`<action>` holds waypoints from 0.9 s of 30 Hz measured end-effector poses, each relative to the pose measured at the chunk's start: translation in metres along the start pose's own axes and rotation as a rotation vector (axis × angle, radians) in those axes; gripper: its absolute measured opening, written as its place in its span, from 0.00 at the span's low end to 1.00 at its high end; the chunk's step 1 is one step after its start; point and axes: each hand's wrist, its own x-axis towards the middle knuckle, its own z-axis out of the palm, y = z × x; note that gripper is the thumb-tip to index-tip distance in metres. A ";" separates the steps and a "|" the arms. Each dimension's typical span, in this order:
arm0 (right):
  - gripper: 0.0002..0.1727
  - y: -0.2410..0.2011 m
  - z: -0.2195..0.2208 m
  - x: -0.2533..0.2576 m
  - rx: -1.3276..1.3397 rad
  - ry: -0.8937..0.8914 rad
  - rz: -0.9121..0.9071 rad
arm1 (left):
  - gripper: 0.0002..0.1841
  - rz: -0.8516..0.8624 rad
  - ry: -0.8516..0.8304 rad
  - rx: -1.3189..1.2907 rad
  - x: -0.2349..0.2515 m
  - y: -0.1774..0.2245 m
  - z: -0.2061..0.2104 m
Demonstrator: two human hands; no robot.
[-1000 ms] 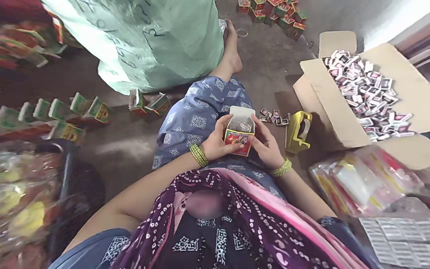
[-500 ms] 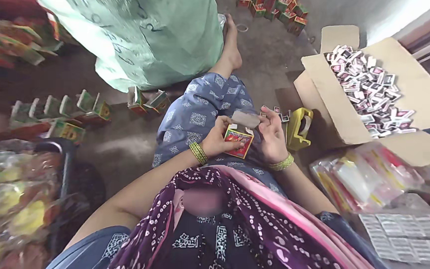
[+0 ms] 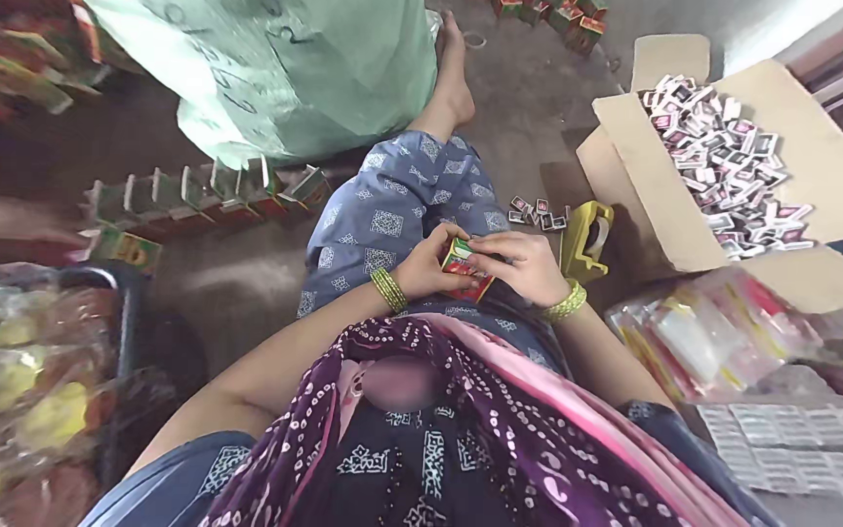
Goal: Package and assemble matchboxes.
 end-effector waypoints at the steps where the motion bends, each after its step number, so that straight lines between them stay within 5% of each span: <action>1: 0.10 0.000 -0.001 0.001 0.009 -0.002 -0.006 | 0.41 0.008 -0.006 -0.001 0.000 0.000 0.000; 9: 0.07 -0.003 -0.005 0.002 0.000 -0.062 -0.047 | 0.41 0.040 -0.023 0.035 -0.001 0.000 -0.001; 16: 0.18 -0.003 -0.006 -0.006 -0.074 -0.181 -0.069 | 0.41 0.013 -0.017 0.021 -0.001 -0.005 0.000; 20: 0.12 0.000 0.011 -0.025 0.138 0.123 0.177 | 0.41 -0.026 0.025 -0.031 0.001 -0.008 0.000; 23: 0.18 -0.002 0.022 -0.034 0.324 0.299 0.421 | 0.41 -0.049 0.035 -0.017 0.002 -0.010 0.002; 27: 0.13 0.000 0.027 -0.043 0.022 0.222 0.077 | 0.41 -0.073 0.038 0.007 -0.001 -0.007 0.002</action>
